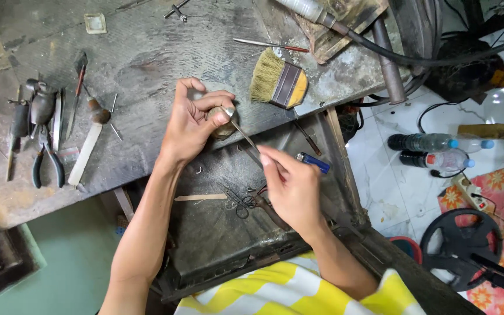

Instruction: Filing and cleaning a metal ring at a jewelry workbench using a needle file and a brush.

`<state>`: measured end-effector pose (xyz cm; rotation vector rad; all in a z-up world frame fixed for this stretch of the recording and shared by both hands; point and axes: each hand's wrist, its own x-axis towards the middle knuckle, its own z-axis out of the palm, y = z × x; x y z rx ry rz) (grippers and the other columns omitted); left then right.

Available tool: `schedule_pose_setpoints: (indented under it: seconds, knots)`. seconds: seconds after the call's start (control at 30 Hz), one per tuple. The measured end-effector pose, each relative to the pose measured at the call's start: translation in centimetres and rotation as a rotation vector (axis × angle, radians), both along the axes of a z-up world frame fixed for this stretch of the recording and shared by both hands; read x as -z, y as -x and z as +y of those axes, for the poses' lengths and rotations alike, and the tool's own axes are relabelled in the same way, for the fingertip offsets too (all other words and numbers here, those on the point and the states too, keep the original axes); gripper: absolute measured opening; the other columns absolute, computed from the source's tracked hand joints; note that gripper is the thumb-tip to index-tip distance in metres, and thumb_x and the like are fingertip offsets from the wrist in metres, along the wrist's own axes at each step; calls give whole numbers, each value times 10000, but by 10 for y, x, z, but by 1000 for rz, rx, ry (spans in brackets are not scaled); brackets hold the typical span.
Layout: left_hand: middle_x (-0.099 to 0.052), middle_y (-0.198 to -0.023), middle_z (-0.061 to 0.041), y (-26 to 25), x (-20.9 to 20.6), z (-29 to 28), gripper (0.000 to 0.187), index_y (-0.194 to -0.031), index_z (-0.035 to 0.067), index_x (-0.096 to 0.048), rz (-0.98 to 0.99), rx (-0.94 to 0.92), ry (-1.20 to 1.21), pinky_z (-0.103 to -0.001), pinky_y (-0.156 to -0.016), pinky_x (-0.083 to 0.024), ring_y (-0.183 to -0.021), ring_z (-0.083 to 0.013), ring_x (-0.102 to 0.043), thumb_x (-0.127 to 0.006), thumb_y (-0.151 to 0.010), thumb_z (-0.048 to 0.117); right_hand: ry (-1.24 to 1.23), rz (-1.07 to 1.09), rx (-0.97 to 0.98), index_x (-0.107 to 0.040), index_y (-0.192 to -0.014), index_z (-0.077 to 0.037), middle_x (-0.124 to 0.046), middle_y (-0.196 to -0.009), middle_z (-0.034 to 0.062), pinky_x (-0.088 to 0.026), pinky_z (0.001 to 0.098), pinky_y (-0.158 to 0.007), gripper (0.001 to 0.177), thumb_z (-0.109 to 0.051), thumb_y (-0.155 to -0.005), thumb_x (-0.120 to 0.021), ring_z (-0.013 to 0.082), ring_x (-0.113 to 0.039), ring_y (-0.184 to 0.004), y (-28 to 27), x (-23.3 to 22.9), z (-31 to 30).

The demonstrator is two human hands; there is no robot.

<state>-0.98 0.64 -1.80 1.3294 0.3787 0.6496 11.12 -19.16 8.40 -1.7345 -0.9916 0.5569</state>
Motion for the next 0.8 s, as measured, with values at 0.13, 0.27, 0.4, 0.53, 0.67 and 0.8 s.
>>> schedule_pose_setpoints:
  seconds: [0.13,0.27,0.4,0.53,0.67,0.8]
  knots:
    - [-728,-986,-165,0,-5,-1,601,-1227,81,-234,6,3,-17,-370,-1074,-480,-1224,-312,-601,-756,-929,62,-11,-45,8,-770,-1073,18,-776,-862,203,-549,245,-508,240,93,-906,-614,203,-704,-542,3,16,16]
    - [-728,-1039,-166,-1,-11,-2,574,-1220,65,-263,1,6,54,-321,-1063,-517,-1252,-273,-592,-755,-925,42,-245,-130,-8,-756,-1031,5,-767,-950,208,-597,334,-628,204,105,-906,-628,313,-766,-822,5,33,52]
    - [-729,-1044,-161,2,-8,-1,563,-1215,80,-256,-6,35,105,-269,-913,-570,-1185,-249,-623,-745,-937,92,-27,62,-10,-737,-1145,17,-762,-998,224,-566,230,-552,240,39,-973,-571,167,-698,-618,11,14,11]
    - [-721,-1028,-171,2,-4,0,542,-1193,92,-249,-25,51,139,-255,-796,-598,-1092,-236,-636,-732,-947,74,10,91,24,-757,-1093,38,-781,-916,215,-530,231,-460,234,74,-933,-590,153,-677,-533,7,20,2]
    - [-721,-1078,-175,0,-5,-3,531,-1189,69,-284,-26,24,134,-238,-752,-606,-1083,-225,-639,-750,-935,80,-205,-94,14,-753,-1084,-2,-768,-927,190,-556,273,-537,203,71,-938,-633,230,-732,-677,6,37,43]
    - [-713,-1083,-178,1,-10,-3,520,-1197,90,-292,-39,23,164,-247,-697,-602,-996,-196,-660,-742,-937,87,-122,64,-25,-752,-1117,-5,-772,-936,194,-583,252,-555,222,58,-955,-614,218,-740,-666,6,32,30]
